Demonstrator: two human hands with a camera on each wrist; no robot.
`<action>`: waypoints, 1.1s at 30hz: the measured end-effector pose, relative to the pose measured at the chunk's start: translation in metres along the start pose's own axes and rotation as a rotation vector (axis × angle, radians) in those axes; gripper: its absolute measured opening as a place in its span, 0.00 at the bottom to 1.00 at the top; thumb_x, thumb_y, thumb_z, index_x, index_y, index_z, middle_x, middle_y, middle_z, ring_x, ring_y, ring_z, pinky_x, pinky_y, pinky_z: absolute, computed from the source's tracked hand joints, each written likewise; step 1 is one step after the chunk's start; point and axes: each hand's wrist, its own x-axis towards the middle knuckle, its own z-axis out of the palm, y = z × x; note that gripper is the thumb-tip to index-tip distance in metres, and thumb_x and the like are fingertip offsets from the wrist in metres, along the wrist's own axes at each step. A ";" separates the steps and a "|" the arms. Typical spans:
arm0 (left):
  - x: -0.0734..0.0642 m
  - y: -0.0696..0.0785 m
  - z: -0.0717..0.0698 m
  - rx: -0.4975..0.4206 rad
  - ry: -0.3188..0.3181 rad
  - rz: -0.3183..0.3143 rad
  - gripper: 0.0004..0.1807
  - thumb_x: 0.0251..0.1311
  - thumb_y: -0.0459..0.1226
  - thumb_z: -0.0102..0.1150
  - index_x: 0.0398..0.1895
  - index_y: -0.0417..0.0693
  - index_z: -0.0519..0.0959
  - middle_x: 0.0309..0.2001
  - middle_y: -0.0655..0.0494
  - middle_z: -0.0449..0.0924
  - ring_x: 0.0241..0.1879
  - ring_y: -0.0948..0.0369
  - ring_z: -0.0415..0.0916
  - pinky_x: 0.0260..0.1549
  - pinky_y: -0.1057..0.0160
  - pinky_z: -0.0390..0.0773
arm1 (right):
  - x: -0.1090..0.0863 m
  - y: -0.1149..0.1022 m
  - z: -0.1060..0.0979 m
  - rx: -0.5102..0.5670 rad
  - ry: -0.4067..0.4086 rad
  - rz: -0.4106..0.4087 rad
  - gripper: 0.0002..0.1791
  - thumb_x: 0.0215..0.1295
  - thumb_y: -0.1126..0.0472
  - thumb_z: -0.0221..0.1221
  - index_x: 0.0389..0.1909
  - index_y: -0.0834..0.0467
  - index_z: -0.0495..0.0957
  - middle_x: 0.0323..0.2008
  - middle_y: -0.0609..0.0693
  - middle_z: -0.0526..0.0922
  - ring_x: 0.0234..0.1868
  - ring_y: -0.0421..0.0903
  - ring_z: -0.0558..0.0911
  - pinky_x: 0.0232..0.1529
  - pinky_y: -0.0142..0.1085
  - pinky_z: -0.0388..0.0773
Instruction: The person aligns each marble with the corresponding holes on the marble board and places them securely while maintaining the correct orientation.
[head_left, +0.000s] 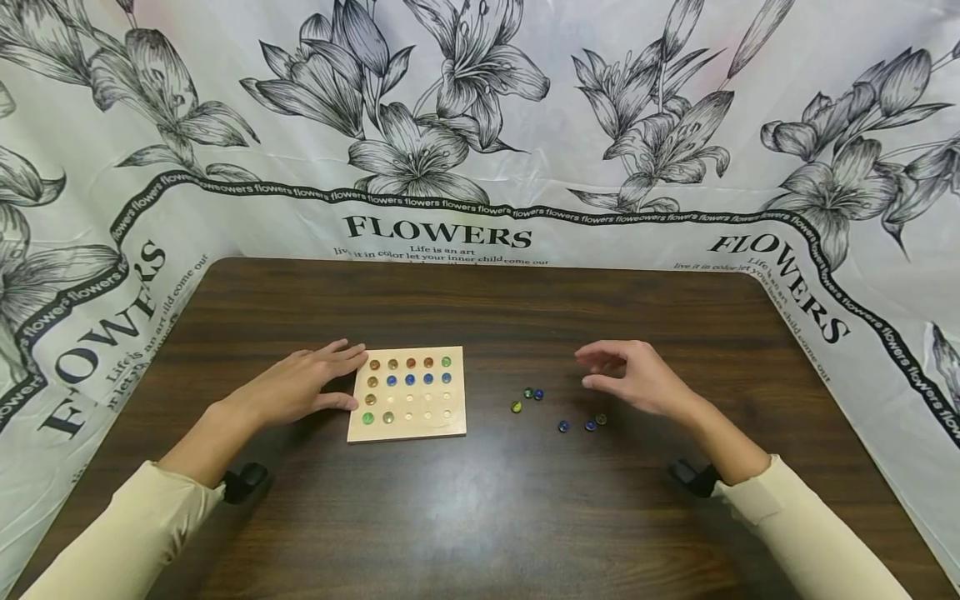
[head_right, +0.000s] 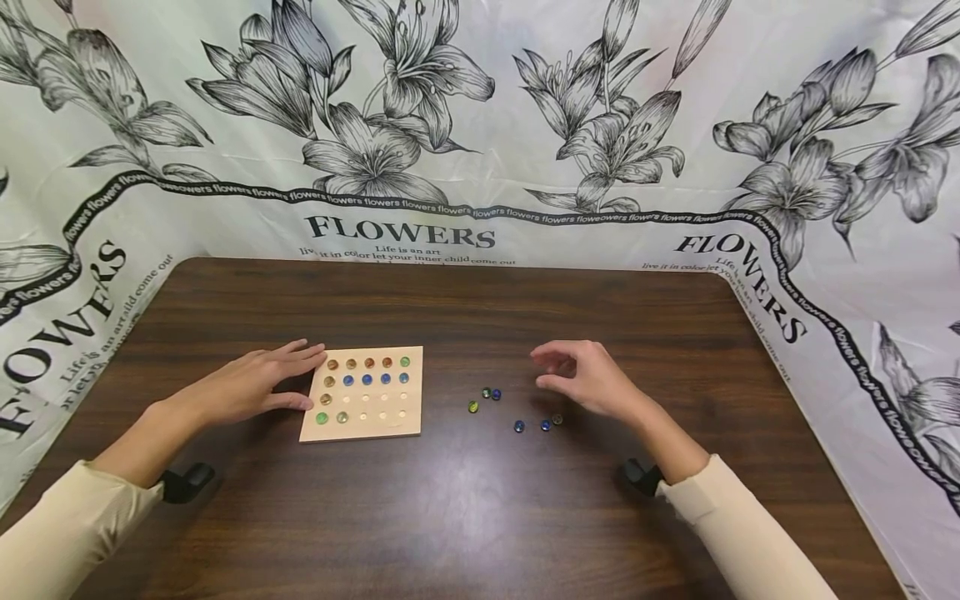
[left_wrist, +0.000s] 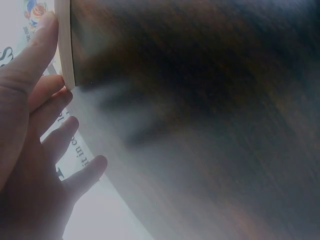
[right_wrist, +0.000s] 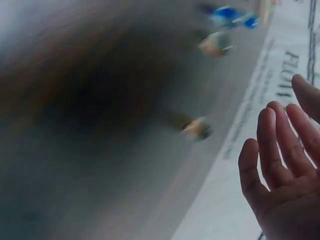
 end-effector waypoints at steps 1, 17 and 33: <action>0.000 0.000 0.000 -0.001 0.000 -0.001 0.42 0.63 0.58 0.59 0.73 0.41 0.66 0.73 0.44 0.62 0.73 0.38 0.53 0.59 0.29 0.61 | -0.004 0.005 -0.002 -0.012 -0.004 0.010 0.20 0.60 0.65 0.70 0.53 0.63 0.82 0.48 0.55 0.86 0.39 0.43 0.83 0.42 0.43 0.82; -0.001 -0.001 -0.001 0.012 0.035 0.026 0.41 0.64 0.57 0.60 0.72 0.40 0.66 0.73 0.44 0.63 0.72 0.38 0.55 0.59 0.31 0.64 | -0.033 0.045 -0.016 -0.015 -0.088 0.087 0.17 0.60 0.66 0.69 0.51 0.63 0.83 0.42 0.52 0.85 0.27 0.39 0.77 0.26 0.33 0.73; -0.001 0.002 -0.001 0.004 -0.006 -0.011 0.42 0.63 0.57 0.60 0.73 0.41 0.65 0.74 0.44 0.62 0.73 0.38 0.53 0.58 0.29 0.63 | -0.027 0.046 -0.006 -0.078 -0.070 0.056 0.11 0.58 0.69 0.70 0.42 0.59 0.85 0.40 0.49 0.85 0.30 0.38 0.78 0.28 0.32 0.75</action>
